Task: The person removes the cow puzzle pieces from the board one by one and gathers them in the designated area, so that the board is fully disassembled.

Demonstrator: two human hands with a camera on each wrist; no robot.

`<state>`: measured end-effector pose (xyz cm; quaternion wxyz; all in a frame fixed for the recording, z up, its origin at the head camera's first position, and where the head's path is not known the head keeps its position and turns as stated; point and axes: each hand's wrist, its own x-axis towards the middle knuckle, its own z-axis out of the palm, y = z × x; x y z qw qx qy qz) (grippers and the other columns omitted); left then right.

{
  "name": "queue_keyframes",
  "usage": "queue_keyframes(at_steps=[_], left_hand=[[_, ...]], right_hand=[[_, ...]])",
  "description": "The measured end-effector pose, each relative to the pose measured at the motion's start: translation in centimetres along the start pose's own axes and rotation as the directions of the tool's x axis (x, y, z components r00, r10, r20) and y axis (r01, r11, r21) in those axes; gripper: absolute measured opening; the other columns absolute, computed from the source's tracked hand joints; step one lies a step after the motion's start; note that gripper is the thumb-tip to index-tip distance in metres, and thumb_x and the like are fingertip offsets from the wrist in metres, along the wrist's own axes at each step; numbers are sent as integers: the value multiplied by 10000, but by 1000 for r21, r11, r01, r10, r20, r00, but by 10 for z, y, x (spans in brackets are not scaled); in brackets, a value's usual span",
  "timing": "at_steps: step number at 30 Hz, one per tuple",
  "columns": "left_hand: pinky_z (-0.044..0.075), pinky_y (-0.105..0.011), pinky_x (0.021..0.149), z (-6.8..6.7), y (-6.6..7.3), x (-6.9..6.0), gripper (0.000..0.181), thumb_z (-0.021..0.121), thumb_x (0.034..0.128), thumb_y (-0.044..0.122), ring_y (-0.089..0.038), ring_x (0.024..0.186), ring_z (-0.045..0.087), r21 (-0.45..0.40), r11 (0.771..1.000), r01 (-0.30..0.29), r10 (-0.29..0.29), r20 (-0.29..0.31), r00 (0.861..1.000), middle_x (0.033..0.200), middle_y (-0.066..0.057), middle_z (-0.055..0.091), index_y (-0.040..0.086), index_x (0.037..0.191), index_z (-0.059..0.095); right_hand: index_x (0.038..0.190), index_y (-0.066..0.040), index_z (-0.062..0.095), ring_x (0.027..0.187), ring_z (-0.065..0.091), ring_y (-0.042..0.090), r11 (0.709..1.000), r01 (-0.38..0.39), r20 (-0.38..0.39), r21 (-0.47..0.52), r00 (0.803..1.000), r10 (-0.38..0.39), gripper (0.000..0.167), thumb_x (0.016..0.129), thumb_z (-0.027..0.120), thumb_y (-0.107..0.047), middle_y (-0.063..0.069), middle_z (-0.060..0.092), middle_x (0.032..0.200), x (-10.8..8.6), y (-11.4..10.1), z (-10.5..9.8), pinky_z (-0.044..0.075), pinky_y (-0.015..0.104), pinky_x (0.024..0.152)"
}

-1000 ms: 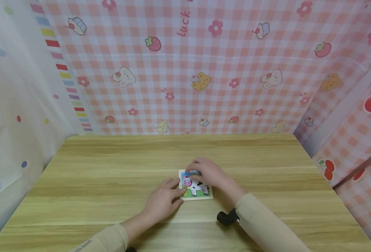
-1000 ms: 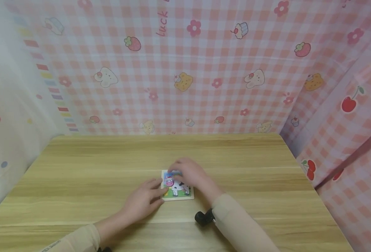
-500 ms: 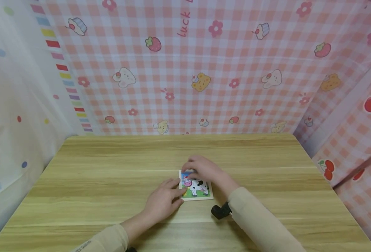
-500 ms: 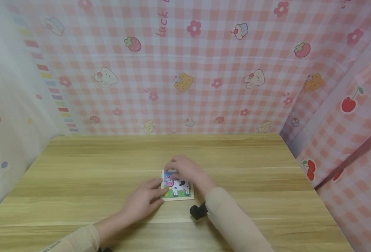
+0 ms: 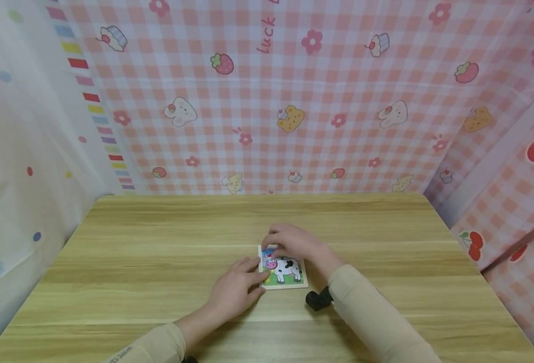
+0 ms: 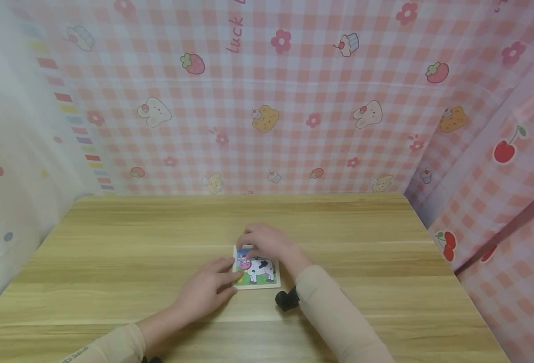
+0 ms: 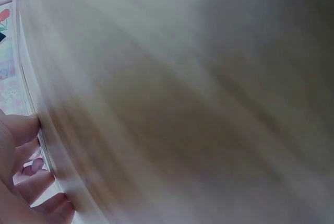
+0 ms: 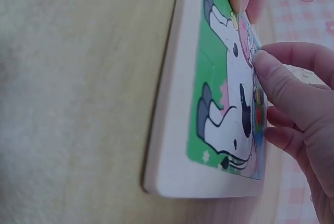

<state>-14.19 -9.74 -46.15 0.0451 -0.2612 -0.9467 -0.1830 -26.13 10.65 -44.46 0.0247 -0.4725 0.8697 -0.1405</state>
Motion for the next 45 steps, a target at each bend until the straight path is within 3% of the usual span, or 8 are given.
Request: queue_keyframes(at_steps=[13, 25, 45], left_hand=[[458, -526, 1051, 2, -2, 0, 375, 747, 876, 274, -395, 1302, 508, 5, 1000, -11, 11, -10, 1000, 1395, -145, 580, 160, 1232, 716], [439, -530, 1070, 2, -3, 1, 376, 744, 880, 278, -386, 1318, 497, -7, 1000, -2, 2, -3, 1000, 1404, -137, 573, 166, 1237, 711], [461, -548, 1041, -1, -1, 1, 368, 743, 884, 279, -393, 1310, 505, -5, 1000, 4, -4, 2, 1000, 1403, -138, 575, 164, 1232, 715]], right_hand=[[1117, -229, 718, 965, 559, 120, 999, -18, 23, 30, 1000, 17, 237, 882, 736, -259, -27, 613, 1060, -1, 0, -2, 508, 279, 870], [1163, -254, 684, 949, 561, 73, 982, -148, 63, 117, 988, 142, 273, 895, 730, -225, -64, 597, 1110, -2, -4, 0, 512, 251, 861], [1164, -155, 661, 869, 575, 84, 931, -207, -28, 302, 974, 226, 297, 881, 746, -120, -58, 610, 956, -4, -5, 13, 521, 235, 788]])
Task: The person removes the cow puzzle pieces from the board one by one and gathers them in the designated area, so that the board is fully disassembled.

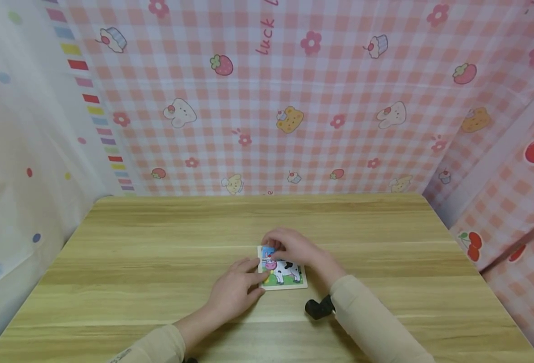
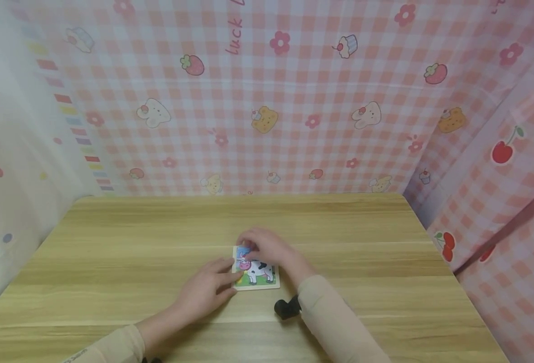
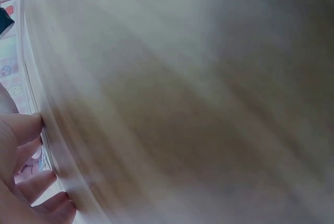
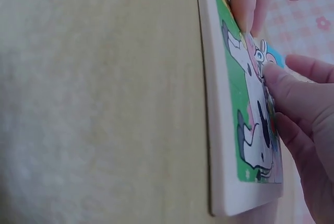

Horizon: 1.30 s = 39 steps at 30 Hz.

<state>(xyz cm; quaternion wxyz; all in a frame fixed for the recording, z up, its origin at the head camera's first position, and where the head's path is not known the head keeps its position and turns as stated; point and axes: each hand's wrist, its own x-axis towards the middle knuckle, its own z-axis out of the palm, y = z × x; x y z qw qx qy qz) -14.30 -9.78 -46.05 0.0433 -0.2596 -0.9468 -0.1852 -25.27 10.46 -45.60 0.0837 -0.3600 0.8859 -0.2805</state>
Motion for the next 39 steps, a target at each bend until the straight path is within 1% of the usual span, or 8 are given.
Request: queue_keyframes(at_steps=[8, 15, 22, 28, 31, 34, 37, 39], left_hand=[[456, -551, 1045, 1, -1, 1, 361, 748, 876, 272, -405, 1302, 509, -13, 1000, 2, -2, -2, 1000, 1399, -142, 578, 165, 1220, 721], [456, -531, 1051, 3, -1, 2, 362, 768, 854, 263, -407, 1283, 524, -18, 1000, -9, 9, -14, 1000, 1375, -151, 594, 160, 1198, 733], [451, -530, 1058, 1, 1, 2, 366, 772, 849, 256, -402, 1291, 521, -19, 1000, 11, -11, -3, 1000, 1379, -154, 591, 164, 1201, 732], [435, -536, 1070, 2, 0, 4, 383, 774, 847, 245, -413, 1282, 525, -32, 999, 6, -6, -8, 1000, 1376, -168, 590, 146, 1213, 723], [435, -541, 1067, 2, -1, 5, 398, 774, 842, 231, -416, 1272, 529, -71, 997, 16, -17, -12, 1000, 1365, -183, 594, 127, 1222, 717], [436, -548, 1060, 1, -2, 9, 402, 770, 839, 212, -420, 1246, 547, -150, 988, 36, -39, -16, 999, 1338, -205, 606, 87, 1216, 712], [434, -562, 1055, -2, -3, 13, 391, 765, 839, 194, -418, 1220, 569, -247, 966, 75, -79, -6, 997, 1307, -212, 624, 49, 1198, 709], [433, -567, 1055, -4, -4, 17, 384, 769, 841, 192, -407, 1213, 578, -312, 943, 115, -121, 3, 993, 1291, -198, 637, 41, 1189, 709]], right_hand=[[1058, -146, 701, 818, 535, 87, 1000, -16, -91, 7, 996, 16, 127, 931, 693, -152, -55, 612, 904, -1, -4, 3, 478, 242, 754], [952, -141, 684, 823, 541, 93, 990, -49, -73, 130, 996, 58, 29, 927, 695, -148, -57, 613, 879, -2, -7, -1, 486, 236, 755], [892, -135, 664, 828, 545, 108, 973, -68, -94, 220, 992, 90, 53, 935, 680, -163, -45, 622, 868, -6, -5, -7, 484, 250, 771], [906, -123, 643, 850, 570, 118, 961, -58, -143, 269, 985, 99, 44, 948, 655, -121, -27, 644, 890, -19, 0, -15, 500, 272, 801], [917, -87, 644, 844, 581, 123, 955, -53, -172, 294, 979, 107, 44, 942, 659, -121, -10, 652, 882, -28, 4, -19, 510, 267, 790], [936, -46, 648, 850, 586, 123, 947, -46, -203, 317, 972, 116, 78, 934, 664, -122, 4, 654, 887, -37, 10, -21, 515, 255, 788], [946, -39, 652, 847, 581, 136, 941, -53, -229, 334, 964, 135, 86, 932, 668, -121, 12, 650, 888, -47, 16, -24, 508, 254, 771], [950, -48, 654, 835, 574, 136, 941, -63, -244, 333, 958, 150, 87, 936, 668, -132, 7, 646, 887, -54, 21, -26, 497, 249, 749]])
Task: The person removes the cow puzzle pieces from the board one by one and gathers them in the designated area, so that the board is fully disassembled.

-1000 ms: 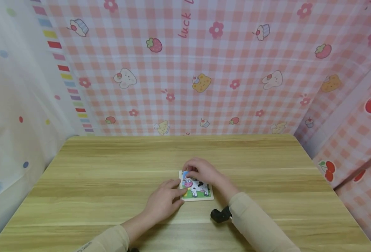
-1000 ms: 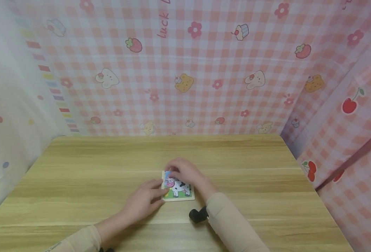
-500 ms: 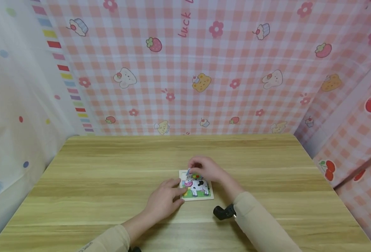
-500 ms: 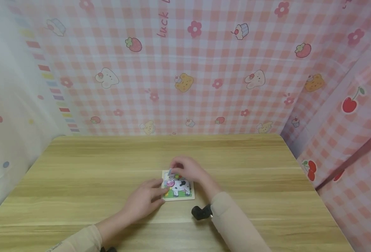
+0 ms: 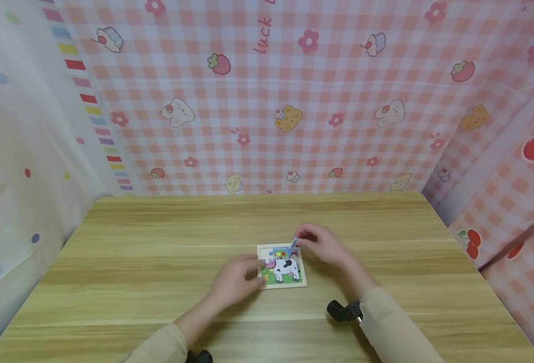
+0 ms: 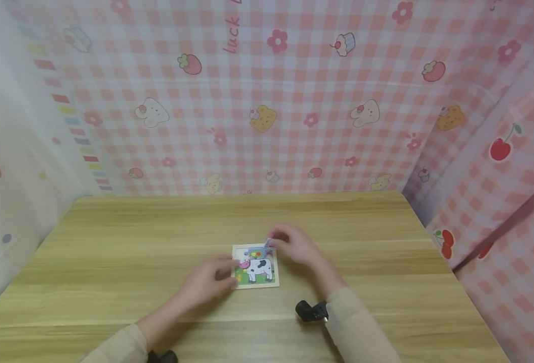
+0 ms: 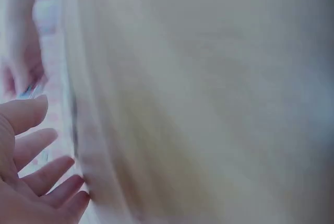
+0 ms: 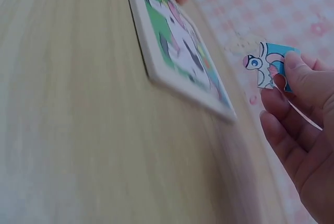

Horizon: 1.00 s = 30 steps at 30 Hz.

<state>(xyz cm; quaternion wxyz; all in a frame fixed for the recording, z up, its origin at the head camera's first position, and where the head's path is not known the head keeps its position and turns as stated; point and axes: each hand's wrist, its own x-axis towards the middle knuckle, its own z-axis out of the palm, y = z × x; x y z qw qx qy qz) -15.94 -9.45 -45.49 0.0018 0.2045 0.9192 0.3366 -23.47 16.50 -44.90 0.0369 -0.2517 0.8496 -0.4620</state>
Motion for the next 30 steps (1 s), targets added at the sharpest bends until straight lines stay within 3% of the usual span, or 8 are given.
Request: queue_keyframes(at_steps=[5, 12, 19, 24, 30], left_hand=[[420, -541, 1080, -2, -2, 6, 374, 766, 849, 181, -374, 1237, 570, -97, 992, 75, -77, -14, 997, 1287, -163, 648, 52, 1195, 709], [411, -533, 1092, -2, -6, 9, 364, 774, 839, 171, -373, 1243, 571, -175, 982, 77, -81, -16, 997, 1283, -147, 659, 63, 1182, 719], [382, -534, 1116, 1, -15, 10, 354, 781, 836, 199, -344, 1277, 556, -284, 951, 122, -128, -3, 992, 1308, -89, 657, 124, 1178, 733], [364, -542, 1127, 4, -21, 11, 359, 787, 833, 215, -329, 1296, 546, -300, 948, 108, -113, 0, 994, 1326, -65, 649, 138, 1180, 736], [350, -524, 1142, 7, -24, 11, 363, 798, 825, 194, -301, 1322, 528, -298, 951, 80, -82, 6, 997, 1335, -43, 645, 127, 1177, 738]], right_hand=[[969, -74, 665, 834, 570, 131, 1000, -18, -39, -10, 999, 18, 43, 944, 659, -108, 15, 661, 909, -12, 10, -11, 489, 244, 741], [990, -21, 675, 813, 584, 103, 998, -29, -88, 52, 996, 34, 71, 936, 658, -63, 86, 682, 906, -26, 25, -27, 490, 214, 743], [1023, 36, 665, 801, 575, 48, 994, -54, -125, 92, 990, 66, 111, 937, 647, -32, 104, 674, 900, -40, 41, -45, 478, 182, 733], [1033, 62, 660, 787, 570, 35, 995, -72, -162, 76, 983, 84, 129, 933, 648, -17, 101, 676, 894, -48, 54, -57, 470, 185, 703], [1079, 29, 672, 809, 556, 64, 986, -168, -179, 14, 969, 168, 161, 936, 655, -42, 141, 679, 976, -52, 61, -67, 467, 202, 700]])
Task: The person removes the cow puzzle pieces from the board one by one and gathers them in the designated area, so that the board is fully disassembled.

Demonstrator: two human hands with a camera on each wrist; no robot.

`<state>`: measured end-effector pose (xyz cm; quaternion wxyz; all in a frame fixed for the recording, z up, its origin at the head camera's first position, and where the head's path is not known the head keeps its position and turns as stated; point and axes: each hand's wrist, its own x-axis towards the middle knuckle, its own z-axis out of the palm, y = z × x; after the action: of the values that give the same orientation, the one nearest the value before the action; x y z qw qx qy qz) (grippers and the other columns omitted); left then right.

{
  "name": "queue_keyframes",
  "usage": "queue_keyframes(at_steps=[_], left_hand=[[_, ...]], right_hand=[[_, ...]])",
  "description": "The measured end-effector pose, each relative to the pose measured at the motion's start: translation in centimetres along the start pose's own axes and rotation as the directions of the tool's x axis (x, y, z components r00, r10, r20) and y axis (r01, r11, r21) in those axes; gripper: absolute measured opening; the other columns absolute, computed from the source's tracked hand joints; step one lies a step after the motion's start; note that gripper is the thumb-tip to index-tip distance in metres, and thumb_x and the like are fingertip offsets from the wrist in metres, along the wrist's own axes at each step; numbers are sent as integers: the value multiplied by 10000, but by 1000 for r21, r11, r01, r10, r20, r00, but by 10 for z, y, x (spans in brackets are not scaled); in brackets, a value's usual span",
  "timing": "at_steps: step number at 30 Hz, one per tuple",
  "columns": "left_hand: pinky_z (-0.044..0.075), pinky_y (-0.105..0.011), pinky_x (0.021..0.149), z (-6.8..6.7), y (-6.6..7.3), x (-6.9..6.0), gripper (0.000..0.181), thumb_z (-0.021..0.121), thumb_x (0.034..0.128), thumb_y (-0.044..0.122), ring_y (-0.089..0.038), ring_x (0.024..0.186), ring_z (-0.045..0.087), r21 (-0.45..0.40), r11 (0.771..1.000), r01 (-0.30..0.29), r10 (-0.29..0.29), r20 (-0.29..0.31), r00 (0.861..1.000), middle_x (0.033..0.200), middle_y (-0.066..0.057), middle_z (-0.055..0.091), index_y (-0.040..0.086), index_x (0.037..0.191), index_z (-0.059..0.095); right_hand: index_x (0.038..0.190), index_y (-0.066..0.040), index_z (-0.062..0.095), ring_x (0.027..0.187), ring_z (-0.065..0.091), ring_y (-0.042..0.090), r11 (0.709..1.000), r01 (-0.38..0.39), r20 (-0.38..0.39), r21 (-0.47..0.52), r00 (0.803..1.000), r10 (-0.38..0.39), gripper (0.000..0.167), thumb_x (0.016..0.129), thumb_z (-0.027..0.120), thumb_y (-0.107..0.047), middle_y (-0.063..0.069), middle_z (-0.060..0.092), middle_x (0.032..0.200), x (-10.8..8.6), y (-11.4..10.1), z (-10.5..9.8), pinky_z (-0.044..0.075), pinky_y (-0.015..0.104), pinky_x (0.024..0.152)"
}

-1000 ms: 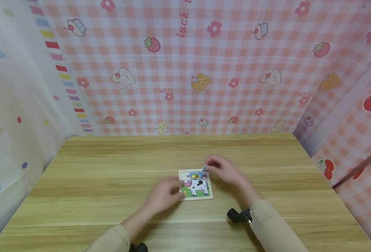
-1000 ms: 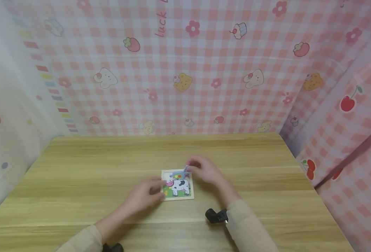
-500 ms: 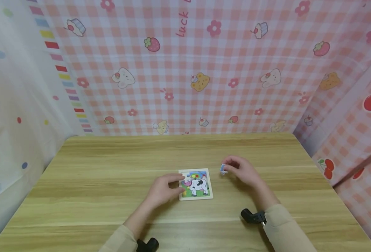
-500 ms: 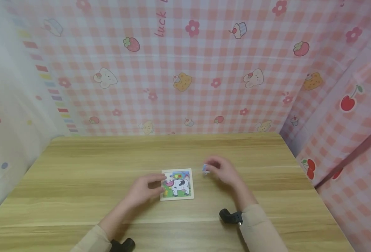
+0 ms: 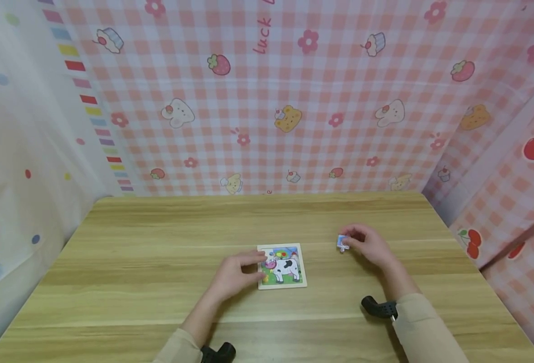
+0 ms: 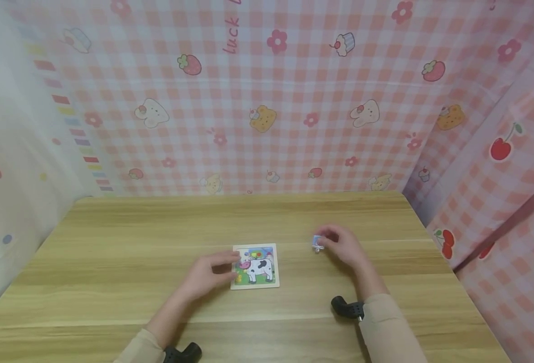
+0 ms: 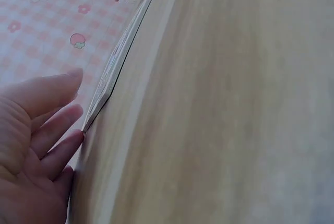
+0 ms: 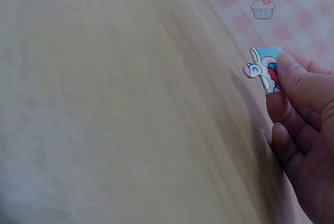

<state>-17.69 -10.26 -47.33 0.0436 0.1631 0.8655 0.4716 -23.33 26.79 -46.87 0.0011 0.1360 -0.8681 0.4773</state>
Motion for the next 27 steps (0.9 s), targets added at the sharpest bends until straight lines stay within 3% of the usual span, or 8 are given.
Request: queue_keyframes(at_steps=[8, 15, 27], left_hand=[[332, -549, 1145, 1, -4, -1, 360, 808, 806, 132, -337, 1353, 486, 52, 993, -109, 107, 34, 994, 1323, -66, 651, 75, 1155, 740], [322, -552, 1149, 1, -7, -1, 350, 800, 822, 151, -333, 1375, 459, 84, 989, -118, 113, 61, 992, 1344, -45, 637, 78, 1159, 739], [312, -554, 1153, -1, -3, -1, 342, 797, 823, 153, -334, 1381, 451, 125, 984, -125, 116, 78, 990, 1340, -39, 640, 81, 1153, 743]], right_hand=[[1105, 12, 676, 857, 555, 134, 997, -54, 10, -49, 998, 55, 182, 932, 664, -47, 153, 674, 1024, 4, 2, -8, 471, 210, 704], [1088, -2, 708, 942, 596, 158, 988, -35, -6, -152, 999, 34, 175, 923, 679, -54, 157, 704, 1083, 11, 7, -8, 483, 223, 798], [1063, -32, 732, 853, 557, 157, 975, 20, -26, -222, 999, -26, 153, 919, 685, -57, 144, 686, 1053, 15, 14, -5, 469, 254, 730]])
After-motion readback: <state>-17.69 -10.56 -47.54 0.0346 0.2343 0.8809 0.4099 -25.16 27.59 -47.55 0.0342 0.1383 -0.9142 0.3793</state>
